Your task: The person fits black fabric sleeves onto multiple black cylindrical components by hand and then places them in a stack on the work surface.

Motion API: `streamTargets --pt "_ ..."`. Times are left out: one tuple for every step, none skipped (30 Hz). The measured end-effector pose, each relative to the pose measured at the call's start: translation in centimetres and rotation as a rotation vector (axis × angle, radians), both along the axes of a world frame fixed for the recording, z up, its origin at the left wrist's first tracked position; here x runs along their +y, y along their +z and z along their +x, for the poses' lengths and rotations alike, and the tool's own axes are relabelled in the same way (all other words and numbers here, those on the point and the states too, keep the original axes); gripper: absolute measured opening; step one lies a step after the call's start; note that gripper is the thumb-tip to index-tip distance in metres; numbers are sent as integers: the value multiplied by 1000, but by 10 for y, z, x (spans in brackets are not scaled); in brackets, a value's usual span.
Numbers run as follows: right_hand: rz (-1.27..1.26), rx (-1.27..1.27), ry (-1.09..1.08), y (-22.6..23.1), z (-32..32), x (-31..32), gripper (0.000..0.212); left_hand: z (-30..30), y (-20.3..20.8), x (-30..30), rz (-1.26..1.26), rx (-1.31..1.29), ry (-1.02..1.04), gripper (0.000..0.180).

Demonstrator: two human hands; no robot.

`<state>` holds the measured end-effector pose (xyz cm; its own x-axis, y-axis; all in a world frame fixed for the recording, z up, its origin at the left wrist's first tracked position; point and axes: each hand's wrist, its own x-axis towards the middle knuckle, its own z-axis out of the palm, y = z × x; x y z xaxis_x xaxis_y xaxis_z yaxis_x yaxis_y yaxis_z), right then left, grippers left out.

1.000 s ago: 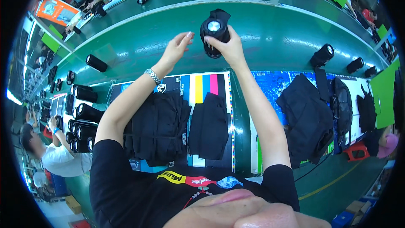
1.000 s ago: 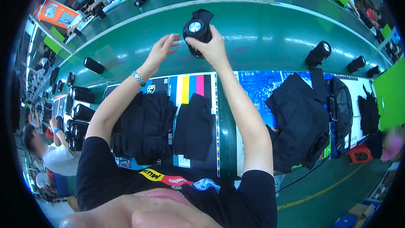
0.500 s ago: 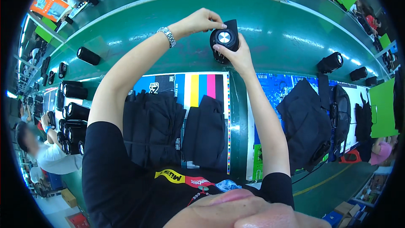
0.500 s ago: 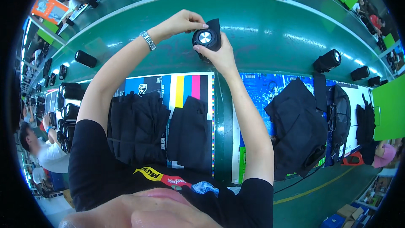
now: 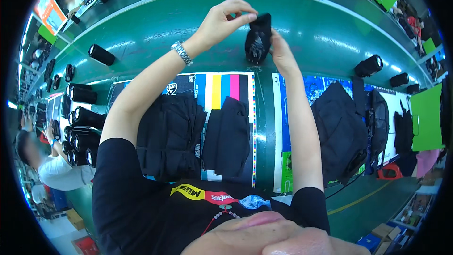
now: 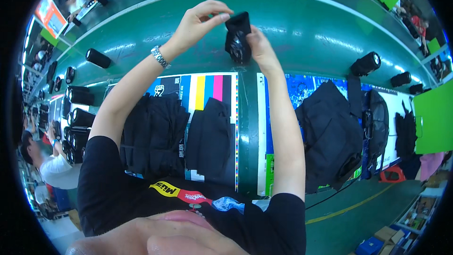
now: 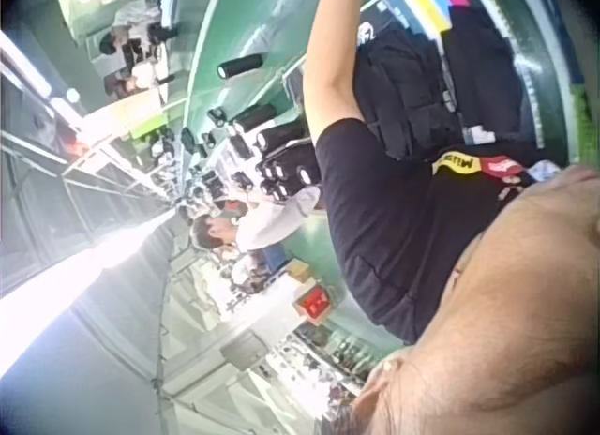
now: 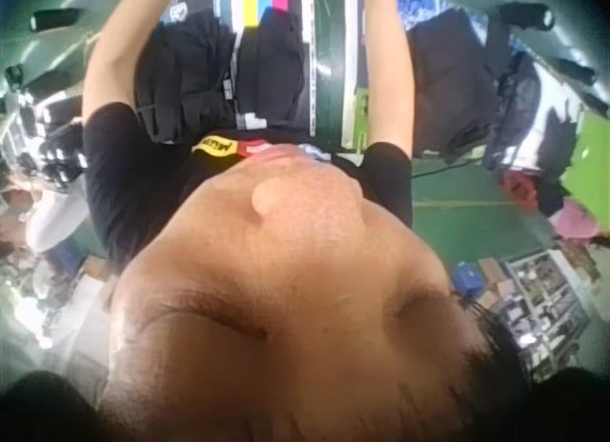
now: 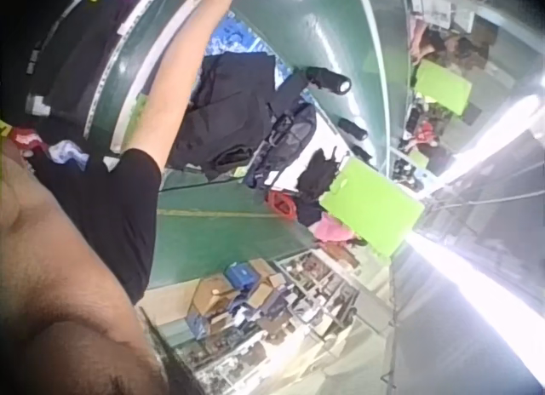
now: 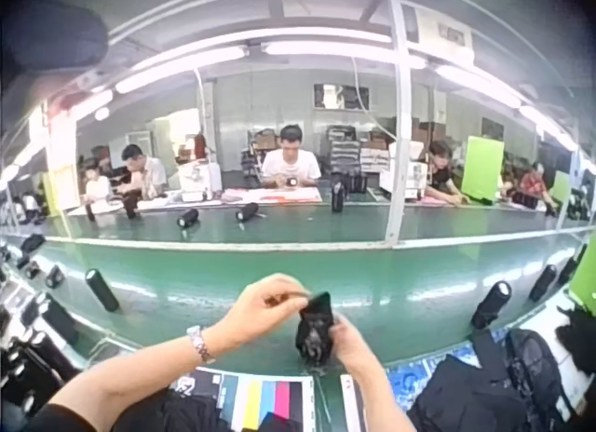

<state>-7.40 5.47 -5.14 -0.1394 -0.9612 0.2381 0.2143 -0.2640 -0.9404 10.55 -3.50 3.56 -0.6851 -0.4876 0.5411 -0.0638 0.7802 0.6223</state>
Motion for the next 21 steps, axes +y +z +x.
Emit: streamTargets --pt "48 -150 -69 -18 -23 -5 84 -10 -2 1 206 148 52 23" --pt "52 -208 -120 -11 -34 -7 94 -15 -8 -1 415 285 115 28" --pt "103 -221 -258 4 -30 -16 94 -18 -14 -14 618 379 137 42" --pt "152 -234 -399 18 -24 -25 94 -24 -24 -20 612 389 142 42" --pt "215 -215 -406 21 -16 -38 92 -30 -38 -28 897 517 88 47" --pt "272 -195 -418 22 -9 -51 92 -38 -50 -33 1177 646 19 52" --pt "260 -208 -468 11 2 -67 84 -48 -63 -31 1239 607 -12 55" --pt "244 -138 -547 7 11 -77 74 -61 -76 -21 1309 560 -48 59" --pt "175 -203 -539 3 5 -70 71 -78 -75 5 1281 516 -71 61" --pt "107 -270 -519 2 1 -59 68 -85 -70 26 1177 562 -18 60" --pt "117 -270 -535 1 -5 -55 68 -85 -67 29 1170 578 -132 61" --pt "80 -207 -605 -5 -9 -50 66 -77 -70 35 1171 598 -231 62" --pt "44 -142 -671 -13 -13 -44 63 -71 -67 29 1062 556 -187 60" --pt "16 -221 -598 -1 -3 -28 59 -53 -64 23 957 510 -126 58" --pt "-12 12 -633 -3 -9 -11 56 -43 -58 23 838 424 -73 54" --pt "-50 248 -648 -3 -17 1 53 -31 -60 19 687 349 -81 52" --pt "-17 420 -607 -9 -18 17 40 -19 -65 20 544 256 -82 48" --pt "-7 419 -604 -17 -15 22 40 -11 -71 25 399 164 -87 46" --pt "-193 637 -576 -27 -11 25 34 -12 -79 33 233 87 -124 44" --pt "-389 859 -544 -31 -10 31 31 -18 -88 42 57 18 -166 44" --pt "-309 686 -440 -34 2 34 34 -21 -99 47 -119 -80 -224 46"
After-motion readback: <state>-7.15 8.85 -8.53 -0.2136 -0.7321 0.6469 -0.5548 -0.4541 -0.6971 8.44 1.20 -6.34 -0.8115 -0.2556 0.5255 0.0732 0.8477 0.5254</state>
